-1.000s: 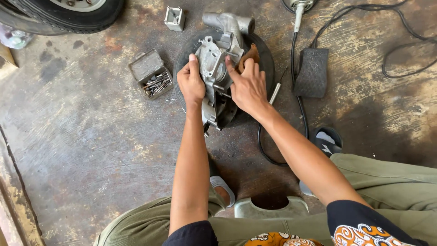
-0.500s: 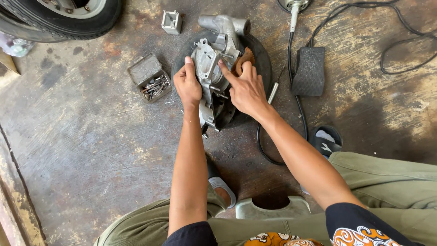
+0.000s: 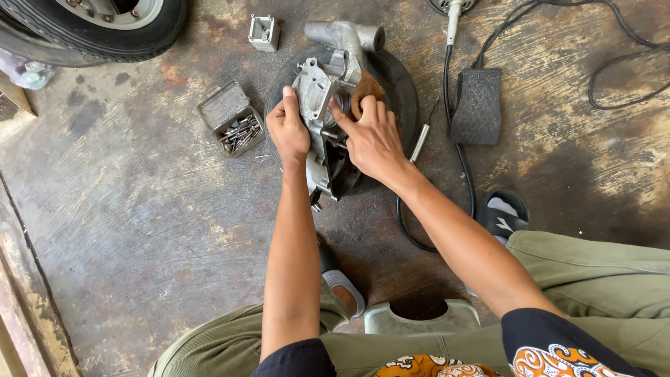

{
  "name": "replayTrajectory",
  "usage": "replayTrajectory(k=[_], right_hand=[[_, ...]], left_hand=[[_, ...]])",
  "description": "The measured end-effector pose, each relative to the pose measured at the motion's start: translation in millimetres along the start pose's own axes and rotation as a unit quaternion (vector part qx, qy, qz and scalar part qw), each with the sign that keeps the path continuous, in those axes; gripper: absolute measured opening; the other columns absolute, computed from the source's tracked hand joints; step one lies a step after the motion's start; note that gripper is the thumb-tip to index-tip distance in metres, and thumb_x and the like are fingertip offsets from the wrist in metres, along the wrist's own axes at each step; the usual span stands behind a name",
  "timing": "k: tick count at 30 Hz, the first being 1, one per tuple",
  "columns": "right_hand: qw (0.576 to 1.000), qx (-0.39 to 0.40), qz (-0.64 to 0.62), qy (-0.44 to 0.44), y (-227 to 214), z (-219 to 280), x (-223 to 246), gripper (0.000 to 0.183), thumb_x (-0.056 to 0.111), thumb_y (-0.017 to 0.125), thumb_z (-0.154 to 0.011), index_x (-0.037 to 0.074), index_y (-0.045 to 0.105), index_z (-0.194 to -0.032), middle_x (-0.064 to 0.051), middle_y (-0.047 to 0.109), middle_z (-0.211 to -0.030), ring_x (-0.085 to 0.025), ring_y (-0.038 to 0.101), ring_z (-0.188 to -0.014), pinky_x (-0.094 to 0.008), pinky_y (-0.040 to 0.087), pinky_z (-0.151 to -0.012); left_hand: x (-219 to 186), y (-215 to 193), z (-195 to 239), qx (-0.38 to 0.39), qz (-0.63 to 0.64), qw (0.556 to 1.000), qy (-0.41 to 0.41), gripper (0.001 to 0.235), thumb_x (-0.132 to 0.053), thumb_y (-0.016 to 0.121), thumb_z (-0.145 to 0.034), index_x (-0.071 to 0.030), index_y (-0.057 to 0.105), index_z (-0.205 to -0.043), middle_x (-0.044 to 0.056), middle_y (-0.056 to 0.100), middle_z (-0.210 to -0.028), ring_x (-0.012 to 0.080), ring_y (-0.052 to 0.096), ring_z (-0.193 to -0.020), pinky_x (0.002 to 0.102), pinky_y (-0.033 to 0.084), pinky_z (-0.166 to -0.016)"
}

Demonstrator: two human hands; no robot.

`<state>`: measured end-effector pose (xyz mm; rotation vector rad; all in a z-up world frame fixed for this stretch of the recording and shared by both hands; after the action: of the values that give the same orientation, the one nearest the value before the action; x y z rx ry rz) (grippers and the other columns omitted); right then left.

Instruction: Cleaning and preparing a motorcycle engine casing using a cloth and a pneumatic tool

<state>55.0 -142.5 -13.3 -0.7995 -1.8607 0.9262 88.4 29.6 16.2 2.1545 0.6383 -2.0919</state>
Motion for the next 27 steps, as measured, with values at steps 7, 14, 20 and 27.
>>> replayTrajectory(k=[7, 14, 20, 27], right_hand=[[0.991, 0.062, 0.034, -0.109, -9.3, 5.3, 9.2, 0.074, 0.004, 0.056, -0.089, 0.035, 0.044, -0.156, -0.013, 0.042, -0.101, -0.033, 0.047, -0.083, -0.045, 0.04, -0.069], [0.934, 0.151, 0.235, -0.225, 1.9, 8.7, 4.9, 0.06, 0.019, 0.057, -0.099, 0.043, 0.047, -0.153, -0.009, 0.049, -0.104, -0.022, 0.044, -0.079, -0.037, 0.036, -0.069], [0.954, 0.12, 0.167, -0.218, -5.2, 8.9, -12.0, 0.033, 0.015, 0.057, -0.094, 0.029, 0.074, -0.119, -0.01, 0.045, -0.106, -0.026, 0.046, -0.088, -0.042, 0.041, -0.07], [0.999, 0.036, -0.014, 0.012, -20.3, 0.8, -23.5, 0.054, -0.002, 0.061, -0.089, 0.009, 0.064, -0.141, -0.018, 0.043, -0.107, -0.032, 0.051, -0.092, -0.043, 0.046, -0.07]], left_hand=[[3.8, -2.9, -0.6, -0.008, 0.012, 1.0, -0.007, 0.056, -0.044, 0.056, -0.103, -0.019, 0.046, -0.053, -0.006, 0.037, -0.049, 0.0101, 0.036, -0.051, 0.026, 0.029, -0.05], [3.0, -2.2, 0.7, -0.008, 0.016, 1.0, -0.005, 0.057, -0.044, 0.057, -0.103, -0.019, 0.045, -0.053, -0.006, 0.037, -0.048, 0.0096, 0.035, -0.05, 0.026, 0.028, -0.049], [1.0, -1.3, 1.1, -0.001, 0.008, 1.0, -0.012, 0.057, -0.044, 0.056, -0.104, -0.019, 0.047, -0.054, -0.005, 0.038, -0.049, 0.0104, 0.037, -0.052, 0.025, 0.029, -0.051], [0.0, -3.0, 5.1, -0.007, 0.001, 1.0, -0.019, 0.056, -0.044, 0.056, -0.103, -0.019, 0.048, -0.053, -0.005, 0.039, -0.049, 0.0114, 0.037, -0.051, 0.027, 0.03, -0.05]])
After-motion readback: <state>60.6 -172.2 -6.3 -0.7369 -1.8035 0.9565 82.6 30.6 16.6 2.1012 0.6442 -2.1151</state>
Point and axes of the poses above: each hand's wrist, its own z-axis away from the middle knuckle, its own y-axis out of the palm, x = y × z, the point moved 9 cm from there along -z, towards the middle knuckle
